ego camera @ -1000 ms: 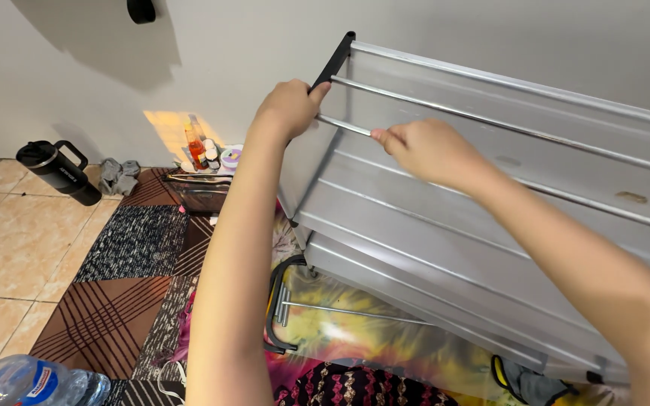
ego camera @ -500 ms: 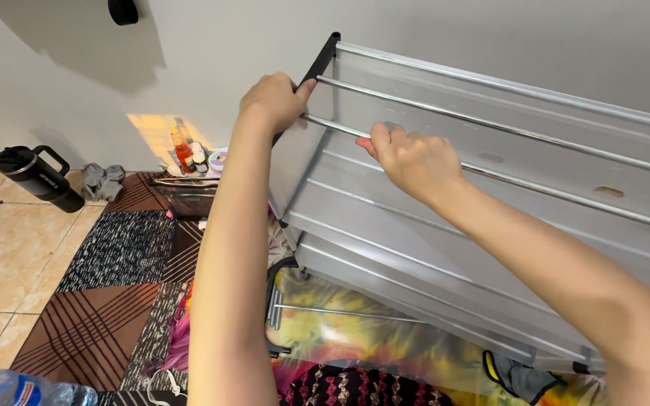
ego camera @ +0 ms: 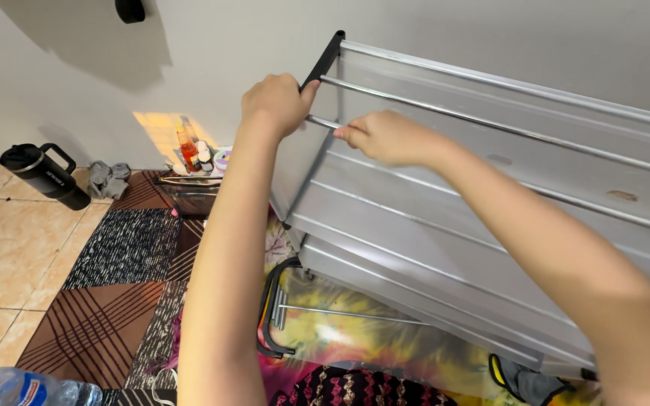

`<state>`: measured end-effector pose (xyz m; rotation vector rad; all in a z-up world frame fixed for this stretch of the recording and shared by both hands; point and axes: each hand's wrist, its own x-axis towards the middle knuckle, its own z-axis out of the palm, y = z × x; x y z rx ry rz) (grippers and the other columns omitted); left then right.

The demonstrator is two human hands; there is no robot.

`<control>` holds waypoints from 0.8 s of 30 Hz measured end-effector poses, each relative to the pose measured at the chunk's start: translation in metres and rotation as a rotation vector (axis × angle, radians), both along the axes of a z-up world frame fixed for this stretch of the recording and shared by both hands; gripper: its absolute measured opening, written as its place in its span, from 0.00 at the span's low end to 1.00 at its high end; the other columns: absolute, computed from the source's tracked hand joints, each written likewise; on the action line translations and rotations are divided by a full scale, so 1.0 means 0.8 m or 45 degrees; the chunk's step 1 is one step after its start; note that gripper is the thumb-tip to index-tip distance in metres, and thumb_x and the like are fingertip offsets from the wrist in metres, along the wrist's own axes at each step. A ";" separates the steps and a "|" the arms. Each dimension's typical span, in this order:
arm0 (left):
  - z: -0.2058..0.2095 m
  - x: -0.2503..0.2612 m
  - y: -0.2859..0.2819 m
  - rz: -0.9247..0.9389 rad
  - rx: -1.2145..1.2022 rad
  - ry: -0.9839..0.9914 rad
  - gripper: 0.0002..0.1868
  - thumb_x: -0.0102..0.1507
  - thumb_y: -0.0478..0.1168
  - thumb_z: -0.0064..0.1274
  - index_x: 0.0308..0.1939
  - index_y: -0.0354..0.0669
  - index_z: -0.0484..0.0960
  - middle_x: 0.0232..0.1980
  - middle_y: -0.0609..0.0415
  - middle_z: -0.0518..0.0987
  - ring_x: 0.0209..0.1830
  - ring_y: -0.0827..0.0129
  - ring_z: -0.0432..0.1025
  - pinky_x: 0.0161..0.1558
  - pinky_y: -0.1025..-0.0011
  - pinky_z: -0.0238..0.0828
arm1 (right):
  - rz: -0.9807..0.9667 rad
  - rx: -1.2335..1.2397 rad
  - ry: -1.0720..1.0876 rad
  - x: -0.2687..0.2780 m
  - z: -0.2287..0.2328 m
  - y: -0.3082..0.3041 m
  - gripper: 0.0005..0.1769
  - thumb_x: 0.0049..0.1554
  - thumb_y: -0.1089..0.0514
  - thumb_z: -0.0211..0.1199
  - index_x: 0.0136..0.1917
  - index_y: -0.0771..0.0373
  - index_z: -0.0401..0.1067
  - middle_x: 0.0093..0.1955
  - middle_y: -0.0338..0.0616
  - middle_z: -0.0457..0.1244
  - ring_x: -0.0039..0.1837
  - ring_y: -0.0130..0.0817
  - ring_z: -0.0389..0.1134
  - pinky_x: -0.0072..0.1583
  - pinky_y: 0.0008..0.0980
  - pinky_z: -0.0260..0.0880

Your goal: The person assembles a metal drying rack by inserting horizontal rods into the frame and attaching a translucent plastic tray. They repeatedly adjust and secure the components by hand on a patterned rug.

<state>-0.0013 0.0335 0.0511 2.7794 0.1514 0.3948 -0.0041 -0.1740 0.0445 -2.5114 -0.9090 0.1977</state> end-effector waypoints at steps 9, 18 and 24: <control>0.010 -0.004 -0.007 -0.024 0.038 0.048 0.32 0.71 0.62 0.40 0.25 0.48 0.87 0.23 0.62 0.82 0.31 0.67 0.78 0.42 0.64 0.74 | -0.047 -0.208 -1.095 -0.035 -0.030 -0.011 0.26 0.68 0.40 0.54 0.40 0.63 0.70 0.24 0.50 0.65 0.27 0.51 0.67 0.30 0.46 0.68; 0.013 0.002 -0.004 -0.024 -0.017 0.109 0.30 0.70 0.63 0.40 0.27 0.52 0.88 0.23 0.65 0.83 0.31 0.70 0.78 0.41 0.65 0.73 | -0.094 -0.218 -1.703 -0.023 -0.057 -0.018 0.25 0.68 0.39 0.57 0.38 0.58 0.63 0.23 0.37 0.59 0.23 0.33 0.65 0.24 0.33 0.63; 0.005 0.004 -0.008 -0.035 0.021 0.007 0.31 0.71 0.61 0.39 0.25 0.49 0.86 0.21 0.63 0.82 0.28 0.68 0.78 0.39 0.63 0.74 | -0.004 -0.188 -1.280 -0.015 -0.044 -0.020 0.23 0.69 0.39 0.56 0.42 0.58 0.67 0.26 0.39 0.61 0.27 0.36 0.65 0.30 0.34 0.64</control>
